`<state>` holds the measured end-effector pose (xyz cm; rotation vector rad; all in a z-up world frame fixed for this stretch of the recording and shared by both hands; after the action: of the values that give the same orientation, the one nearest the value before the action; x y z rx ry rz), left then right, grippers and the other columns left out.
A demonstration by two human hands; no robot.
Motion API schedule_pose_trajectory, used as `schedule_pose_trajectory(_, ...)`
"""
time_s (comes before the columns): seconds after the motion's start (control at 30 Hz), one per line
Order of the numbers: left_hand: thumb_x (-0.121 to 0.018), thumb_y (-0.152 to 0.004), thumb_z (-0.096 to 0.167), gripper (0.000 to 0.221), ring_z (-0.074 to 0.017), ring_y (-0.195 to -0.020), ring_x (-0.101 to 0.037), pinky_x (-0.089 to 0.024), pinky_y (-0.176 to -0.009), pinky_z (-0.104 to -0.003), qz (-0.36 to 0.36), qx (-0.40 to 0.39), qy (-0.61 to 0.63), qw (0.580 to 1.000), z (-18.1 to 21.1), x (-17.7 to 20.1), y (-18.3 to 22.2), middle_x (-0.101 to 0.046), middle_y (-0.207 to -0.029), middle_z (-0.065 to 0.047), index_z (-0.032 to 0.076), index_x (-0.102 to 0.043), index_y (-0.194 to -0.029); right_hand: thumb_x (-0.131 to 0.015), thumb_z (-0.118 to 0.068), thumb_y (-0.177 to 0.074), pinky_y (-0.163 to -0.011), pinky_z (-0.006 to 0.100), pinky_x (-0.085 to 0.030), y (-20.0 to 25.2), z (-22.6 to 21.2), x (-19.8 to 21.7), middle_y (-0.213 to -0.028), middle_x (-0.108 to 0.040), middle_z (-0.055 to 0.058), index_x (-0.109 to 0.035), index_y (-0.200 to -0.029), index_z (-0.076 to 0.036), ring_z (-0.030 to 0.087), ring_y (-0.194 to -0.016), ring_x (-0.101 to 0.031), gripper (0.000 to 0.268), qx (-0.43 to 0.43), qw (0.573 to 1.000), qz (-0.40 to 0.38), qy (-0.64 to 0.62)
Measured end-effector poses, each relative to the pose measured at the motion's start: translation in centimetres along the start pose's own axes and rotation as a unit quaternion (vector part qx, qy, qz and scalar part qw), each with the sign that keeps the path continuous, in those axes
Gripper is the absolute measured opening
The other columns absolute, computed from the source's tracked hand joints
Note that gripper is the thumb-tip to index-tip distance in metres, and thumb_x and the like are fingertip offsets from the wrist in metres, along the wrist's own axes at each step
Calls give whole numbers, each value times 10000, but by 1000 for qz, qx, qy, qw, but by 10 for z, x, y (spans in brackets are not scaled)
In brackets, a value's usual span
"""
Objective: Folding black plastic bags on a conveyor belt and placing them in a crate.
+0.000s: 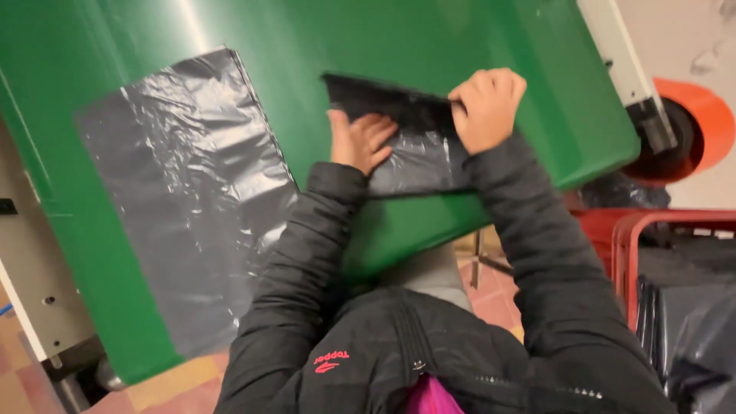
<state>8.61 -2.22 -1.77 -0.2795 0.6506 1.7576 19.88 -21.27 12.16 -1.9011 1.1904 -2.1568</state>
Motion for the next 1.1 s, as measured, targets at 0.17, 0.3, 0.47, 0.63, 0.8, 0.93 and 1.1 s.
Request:
schedule_pose_trajectory(0.17,-241,-810,907,1129,-341,-1322,-520,-393,-1116,-475,31,124,315,941,-26,55,13,-537,-1427,-173,14,-453,-1469,-734,-91,-765,-993,489,-368,74,-47,43,-1016,-617,30,-704,-952,-140,297,-1096,-540,196,-27,999,4,-25)
schedule_pose_trajectory(0.3,-504,-940,715,940,-321,-1327,-518,-422,-1159,-422,20,-22,140,990,-40,75,14,-542,-1458,-185,-61,-464,-1470,-717,-80,-758,-983,477,-379,105,-56,32,-1002,-624,-7,-707,-936,-154,277,-1079,-542,193,-26,999,-14,-19)
schedule_pose_trajectory(0.47,-694,-938,456,732,-342,-1319,-499,-402,-1127,-425,197,-278,-386,857,31,7,111,-538,-1428,-200,-61,-483,-1411,-713,-87,-776,-982,460,-392,120,-51,26,-1010,-624,-15,-717,-955,-159,268,-1074,-543,194,-30,999,-12,-17)
schedule_pose_trajectory(0.63,-748,-870,266,323,-264,-1169,-586,-470,-909,-401,15,-412,-800,436,4,-19,139,-621,-1188,-51,127,-654,-1145,-725,-75,-800,-960,455,-432,112,-59,30,-1056,-641,20,-708,-974,-145,301,-1109,-565,188,-47,998,-23,-15)
schedule_pose_trajectory(0.8,-697,-963,257,111,-254,-1013,-644,-486,-804,-395,-142,-308,-811,477,-3,-44,119,-688,-1023,-38,154,-687,-1002,-701,-25,-794,-1071,482,-468,117,-121,26,-1269,-649,183,-645,-1232,7,378,-1266,-581,442,44,984,-49,-166)
schedule_pose_trajectory(0.93,-646,-892,395,295,-309,-847,-686,-494,-732,-377,-248,-181,-647,698,39,-89,120,-722,-891,-106,113,-723,-927,-663,-13,-868,-1055,458,-511,158,-129,21,-1298,-659,179,-656,-1232,-17,370,-1233,-629,364,-6,942,-70,-327)
schedule_pose_trajectory(1.1,-460,-994,585,585,-270,-829,-703,-514,-735,-355,-173,59,-365,913,-38,-15,5,-737,-870,-103,81,-735,-879,-570,-40,-1036,-956,477,-480,237,-61,-33,-1193,-695,127,-649,-1299,1,346,-1037,-606,277,-323,784,-120,-516)
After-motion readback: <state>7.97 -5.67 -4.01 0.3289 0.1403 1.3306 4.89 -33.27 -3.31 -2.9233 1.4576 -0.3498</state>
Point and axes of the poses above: each hand's wrist, its own y-axis away from the middle knuckle, its own x-axis out of the back of the hand, z = x × y, the point moved 4 cm from there along -y, towards the middle knuckle
